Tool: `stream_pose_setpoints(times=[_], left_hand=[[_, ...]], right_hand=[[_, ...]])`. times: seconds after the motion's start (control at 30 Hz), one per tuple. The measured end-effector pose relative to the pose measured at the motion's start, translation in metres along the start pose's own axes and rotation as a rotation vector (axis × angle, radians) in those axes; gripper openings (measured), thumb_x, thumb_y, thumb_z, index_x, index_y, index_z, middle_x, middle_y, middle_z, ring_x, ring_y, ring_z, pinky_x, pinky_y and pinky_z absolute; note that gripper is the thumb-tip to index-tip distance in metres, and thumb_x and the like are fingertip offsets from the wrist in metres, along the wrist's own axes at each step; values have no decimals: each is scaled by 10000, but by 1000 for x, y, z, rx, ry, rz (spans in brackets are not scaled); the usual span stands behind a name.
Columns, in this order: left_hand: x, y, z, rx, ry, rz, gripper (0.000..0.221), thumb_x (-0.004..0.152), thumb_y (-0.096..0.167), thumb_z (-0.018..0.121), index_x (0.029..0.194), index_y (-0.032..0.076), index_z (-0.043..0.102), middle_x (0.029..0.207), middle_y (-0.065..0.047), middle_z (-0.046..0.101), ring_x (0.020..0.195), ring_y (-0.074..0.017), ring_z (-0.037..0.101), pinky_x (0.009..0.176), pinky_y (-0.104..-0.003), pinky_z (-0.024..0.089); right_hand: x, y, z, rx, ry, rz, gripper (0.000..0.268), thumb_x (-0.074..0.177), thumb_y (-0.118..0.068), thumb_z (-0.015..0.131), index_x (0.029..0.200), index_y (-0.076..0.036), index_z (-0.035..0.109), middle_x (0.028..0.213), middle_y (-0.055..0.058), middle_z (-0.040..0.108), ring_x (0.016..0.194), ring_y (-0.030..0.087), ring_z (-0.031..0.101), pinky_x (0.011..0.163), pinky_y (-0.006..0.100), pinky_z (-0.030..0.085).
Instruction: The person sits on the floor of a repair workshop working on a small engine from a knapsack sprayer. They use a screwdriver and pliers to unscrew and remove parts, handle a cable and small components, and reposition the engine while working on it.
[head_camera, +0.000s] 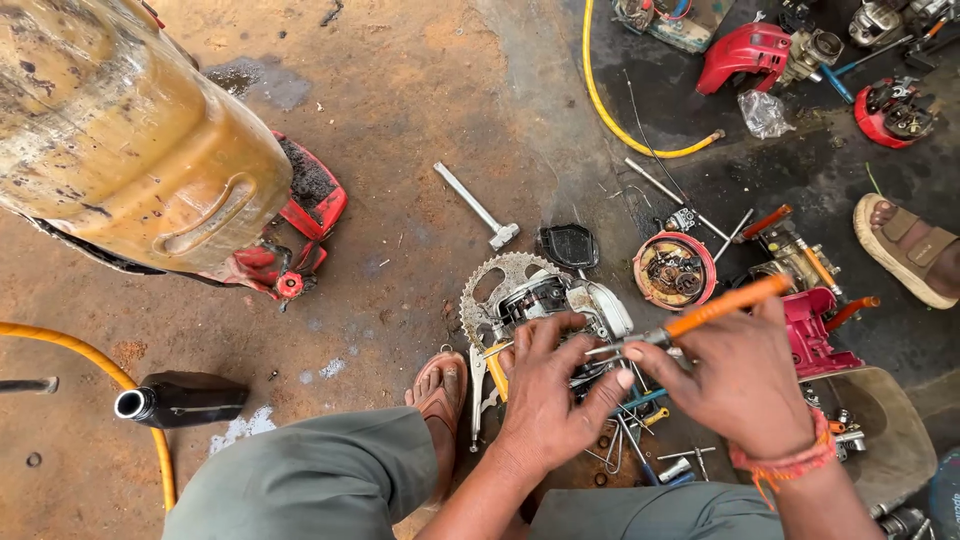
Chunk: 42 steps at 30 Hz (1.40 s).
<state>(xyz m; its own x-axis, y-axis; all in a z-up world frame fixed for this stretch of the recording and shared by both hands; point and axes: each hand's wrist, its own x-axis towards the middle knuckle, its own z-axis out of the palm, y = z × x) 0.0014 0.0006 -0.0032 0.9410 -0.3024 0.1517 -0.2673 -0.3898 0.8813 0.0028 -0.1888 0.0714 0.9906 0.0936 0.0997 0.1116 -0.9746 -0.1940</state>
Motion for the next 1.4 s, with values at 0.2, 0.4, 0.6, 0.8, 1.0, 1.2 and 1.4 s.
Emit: stream_pose_setpoints(times=[0.2, 0.4, 0.6, 0.8, 1.0, 1.2, 1.4], left_hand=[[8, 3, -6, -93, 2, -96, 344, 927, 430, 683, 1011, 100, 736, 1124, -59, 668, 1157, -285, 527, 955, -488, 346], [10, -16, 9, -287, 84, -174, 243, 987, 289, 672, 950, 55, 726, 904, -81, 700, 1008, -240, 609, 973, -402, 438], [9, -12, 12, -524, 198, -342, 212, 976, 215, 671, 1001, 12, 727, 976, -75, 694, 988, -223, 623, 908, -346, 499], [-1, -11, 16, -227, 149, -224, 357, 1016, 348, 574, 1174, 65, 722, 1192, -105, 663, 1216, -262, 556, 1047, -469, 371], [2, -14, 5, 234, 254, 14, 987, 811, 623, 707, 1456, -57, 397, 1480, -342, 352, 1345, -489, 359, 1066, -579, 267], [0, -23, 12, 298, 40, -115, 1055, 719, 385, 850, 1481, -113, 318, 1509, -352, 303, 1418, -502, 282, 1114, -630, 243], [-15, -25, 20, 272, 22, -67, 917, 728, 300, 875, 1426, -49, 393, 1490, -325, 329, 1387, -521, 299, 1093, -658, 241]], right_hand=[[27, -21, -20, -163, 46, -260, 420, 792, -501, 711, 657, -105, 736, 716, 33, 677, 814, 229, 646, 926, 493, 336], [29, -37, -17, -118, 318, -220, 274, 886, -383, 706, 953, -119, 730, 876, 96, 645, 941, 282, 614, 1056, 516, 305], [9, -21, 54, 1400, 505, 319, 393, 963, -276, 652, 1316, -174, 513, 1150, 36, 619, 1048, 142, 596, 909, 351, 493], [15, -3, 61, 1642, 225, 294, 205, 1081, -180, 618, 1223, -37, 583, 1129, 125, 669, 998, 175, 648, 810, 324, 535], [47, 3, 41, 1209, 147, 277, 222, 1051, -273, 576, 1130, -67, 561, 1067, 85, 690, 997, 141, 692, 755, 301, 598], [68, 14, 48, 957, -83, 203, 284, 1017, -317, 595, 1046, -37, 630, 986, 60, 708, 832, 117, 654, 664, 292, 589], [73, 21, 50, 940, -306, 149, 340, 1007, -350, 588, 971, -22, 671, 904, 63, 704, 754, 131, 634, 645, 288, 552]])
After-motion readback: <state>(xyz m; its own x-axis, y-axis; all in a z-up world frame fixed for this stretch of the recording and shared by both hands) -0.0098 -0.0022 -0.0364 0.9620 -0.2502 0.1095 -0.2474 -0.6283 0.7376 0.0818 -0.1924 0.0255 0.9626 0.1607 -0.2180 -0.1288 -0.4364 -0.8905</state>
